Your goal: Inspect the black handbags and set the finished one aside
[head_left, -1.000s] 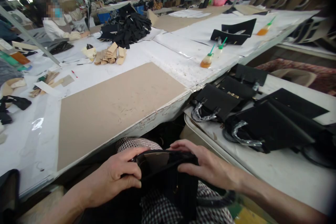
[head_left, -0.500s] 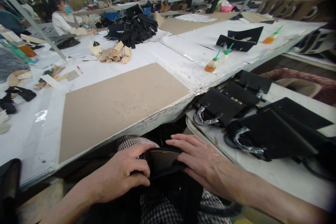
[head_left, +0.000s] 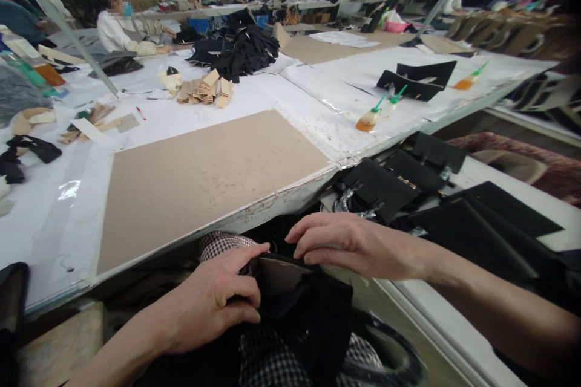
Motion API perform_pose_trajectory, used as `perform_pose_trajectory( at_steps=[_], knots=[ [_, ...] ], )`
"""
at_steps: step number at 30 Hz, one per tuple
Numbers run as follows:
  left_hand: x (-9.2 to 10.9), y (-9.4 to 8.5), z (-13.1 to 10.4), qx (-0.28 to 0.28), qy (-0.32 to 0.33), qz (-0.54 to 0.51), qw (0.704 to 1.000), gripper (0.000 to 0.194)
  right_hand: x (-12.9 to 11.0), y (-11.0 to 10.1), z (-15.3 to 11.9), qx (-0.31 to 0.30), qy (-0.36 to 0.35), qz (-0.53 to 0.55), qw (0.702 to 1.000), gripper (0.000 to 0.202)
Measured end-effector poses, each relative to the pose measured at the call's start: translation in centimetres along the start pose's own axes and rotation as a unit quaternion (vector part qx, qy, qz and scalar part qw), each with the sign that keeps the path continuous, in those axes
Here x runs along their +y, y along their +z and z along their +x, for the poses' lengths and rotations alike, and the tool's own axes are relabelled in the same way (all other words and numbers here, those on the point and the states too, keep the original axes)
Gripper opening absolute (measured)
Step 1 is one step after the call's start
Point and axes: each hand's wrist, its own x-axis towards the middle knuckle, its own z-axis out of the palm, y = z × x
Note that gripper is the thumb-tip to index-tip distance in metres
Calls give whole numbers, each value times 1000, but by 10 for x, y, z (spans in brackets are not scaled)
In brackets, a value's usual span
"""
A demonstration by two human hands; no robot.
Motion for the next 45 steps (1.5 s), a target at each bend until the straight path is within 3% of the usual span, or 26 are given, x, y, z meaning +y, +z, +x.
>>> perform_pose_trajectory(
  at_steps=[5, 10, 17, 19, 23, 25, 28, 32, 37, 42, 45],
  knots=[
    [-1, 2, 4, -7, 19, 18, 1000, 8, 2, -1, -9, -61, 1, -108, 992, 14],
    [-1, 3, 3, -3, 27, 26, 999, 7, -2, 1, 0, -110, -10, -189, 976, 17],
    [3, 3, 3, -1, 44, 28, 999, 5, -11, 2, 22, -183, -32, -327, 927, 12],
    [5, 3, 4, 3, 43, 25, 999, 4, -10, 7, 27, -182, -79, -358, 912, 11],
    [7, 4, 9, 22, 64, 4, 998, 7, -1, 25, 38, -154, -240, -360, 888, 17],
    [9, 4, 12, 26, 82, -8, 996, 8, 3, 31, 44, -146, -279, -344, 885, 12],
    [11, 5, 12, 33, 81, -5, 996, 9, 7, 26, 50, -136, -231, -307, 913, 7],
    [11, 6, 7, 31, 54, 14, 998, 8, 7, 1, 46, -157, -138, -174, 962, 9],
    [10, 6, 8, 3, 29, 20, 999, 9, 1, -18, 30, -240, -75, -151, 956, 22],
    [9, 6, 11, -4, 11, 28, 1000, 8, -2, -18, 20, -270, -22, -209, 940, 29],
    [10, 6, 11, -10, 6, 28, 1000, 9, -4, -15, 16, -256, -3, -251, 933, 27]
  ],
)
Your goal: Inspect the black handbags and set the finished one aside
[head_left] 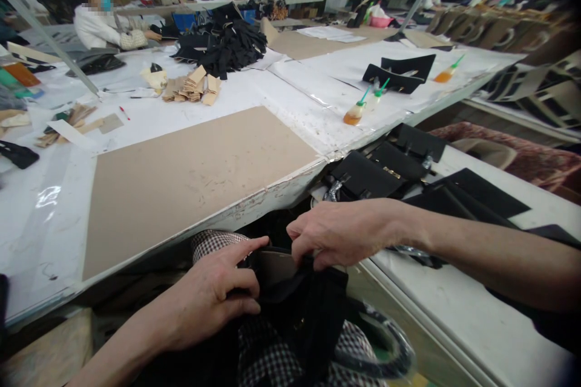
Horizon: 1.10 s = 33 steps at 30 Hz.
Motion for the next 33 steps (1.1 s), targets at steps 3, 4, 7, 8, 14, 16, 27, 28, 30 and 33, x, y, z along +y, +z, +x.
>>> perform_pose_trajectory(
  at_steps=[3, 4, 7, 8, 14, 16, 27, 28, 30, 33],
  knots=[
    [3, 1, 3, -2, 8, 7, 1000, 9, -4, 7, 2, 25, 3, -73, 997, 14],
    [4, 1, 4, -3, 11, 10, 1000, 9, -5, 10, 4, 34, 0, -98, 995, 11],
    [7, 3, 8, -6, 20, 18, 1000, 11, -8, 19, 8, 43, -10, -144, 989, 16],
    [8, 4, 9, -6, 23, 22, 999, 11, -8, 21, 9, 39, -11, -150, 988, 16],
    [11, 5, 10, -13, 31, 41, 999, 11, -10, 34, 13, 23, -11, -189, 982, 16],
    [11, 5, 10, -12, 28, 43, 999, 12, -7, 38, 12, 35, -28, -211, 976, 15],
    [9, 5, 10, 17, 40, 27, 999, 8, -1, 30, 16, 104, -123, -291, 943, 22],
    [9, 5, 9, 18, 46, 23, 998, 8, -1, 27, 17, 104, -126, -291, 943, 22],
    [10, 4, 8, 23, 55, 15, 998, 7, -1, 22, 19, 102, -128, -292, 942, 23],
    [11, 5, 8, 28, 63, 3, 998, 8, 2, 20, 23, 124, -126, -282, 943, 23]
  ],
)
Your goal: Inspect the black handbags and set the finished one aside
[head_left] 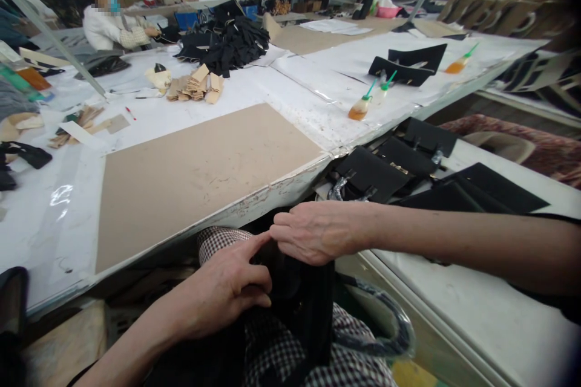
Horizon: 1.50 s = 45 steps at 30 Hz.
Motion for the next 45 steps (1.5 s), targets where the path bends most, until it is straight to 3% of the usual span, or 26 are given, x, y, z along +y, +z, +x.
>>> perform_pose_trajectory(
  at_steps=[5, 8, 10, 13, 15, 18, 20, 23, 28, 33, 42, 45],
  knots=[
    [1, 3, 6, 2, -4, -23, 1000, 11, 1, 16, 19, 93, 24, 62, 993, 25],
    [0, 2, 4, 0, -40, -15, 999, 8, -1, 23, 22, 129, 97, 207, 965, 20],
    [-3, 1, -2, 6, -75, -6, 997, 8, -4, 24, 12, 173, 189, 354, 900, 20],
    [-10, 0, -13, 6, -101, -13, 995, 10, -22, 20, -18, 239, 334, 524, 746, 33],
    [-15, 0, -17, 5, -97, -25, 995, 9, -44, 20, -37, 241, 377, 591, 671, 46],
    [-16, -3, -18, 2, -97, -21, 995, 6, -84, 29, -48, 216, 389, 658, 607, 66],
    [-15, -8, -15, -3, -94, -10, 996, 16, -104, 39, -45, 199, 413, 674, 579, 54],
    [-10, -20, -2, -8, -49, -28, 998, 42, -115, 49, -39, 215, 413, 678, 568, 38],
    [-8, -22, 37, 42, 46, -57, 996, 29, -105, 50, -43, 206, 374, 699, 574, 32],
    [-3, -10, 64, 21, 58, -51, 997, 11, -101, 49, -50, 189, 368, 699, 583, 27],
    [5, -13, 67, 6, 41, -117, 992, 3, -91, 52, -57, 188, 342, 728, 563, 27],
    [3, -9, 71, 9, 24, -128, 991, 10, -90, 57, -56, 199, 341, 727, 563, 24]
  ],
)
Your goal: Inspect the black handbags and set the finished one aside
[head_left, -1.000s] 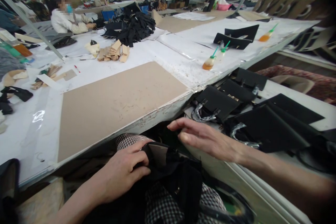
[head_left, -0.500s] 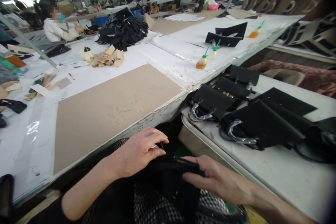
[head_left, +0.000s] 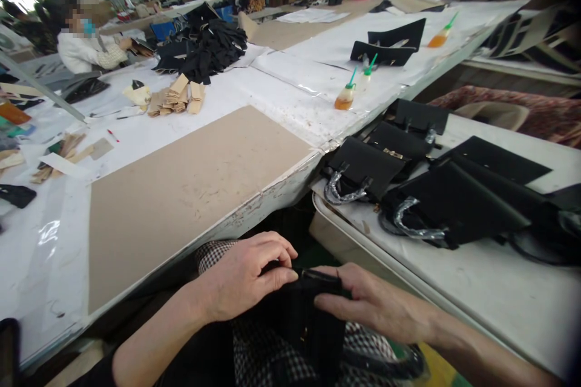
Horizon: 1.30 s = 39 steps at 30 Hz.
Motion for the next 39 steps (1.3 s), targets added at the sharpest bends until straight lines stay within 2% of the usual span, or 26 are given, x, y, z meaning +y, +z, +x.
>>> perform_pose_trajectory(
  at_steps=[6, 9, 13, 17, 22, 26, 29, 33, 36, 39],
  knots=[
    [-6, 0, 0, -1, -40, -74, 996, 17, 8, 0, -2, 0, 3, 21, 1000, 27],
    [-11, -3, -8, 4, -52, -57, 997, 19, 10, 0, -4, 8, 8, 31, 999, 31],
    [-17, -3, -25, 41, -86, 39, 995, 23, 10, 1, -5, 16, -17, 56, 998, 30],
    [-15, 4, -35, 23, -124, 146, 981, 22, 11, 2, -4, 9, -34, 77, 996, 31],
    [-11, 17, -29, 4, -198, 297, 934, 18, 15, 3, -3, 21, -21, 95, 995, 33],
    [-13, 20, -28, 3, -207, 368, 906, 18, 20, 2, -3, 29, -20, 84, 996, 37],
    [-18, 14, -36, 32, -209, 337, 918, 17, 22, 1, -3, 35, -27, 82, 996, 38],
    [-14, -1, -51, 82, -215, 153, 961, 17, 21, 1, -1, 34, -28, 81, 996, 40],
    [-6, -9, -56, 55, -146, 28, 987, 24, 20, 1, -1, 32, -34, 87, 995, 42],
    [-4, -9, -55, 29, -122, 13, 992, 17, 19, 1, -1, 30, -32, 93, 995, 47]
  ],
)
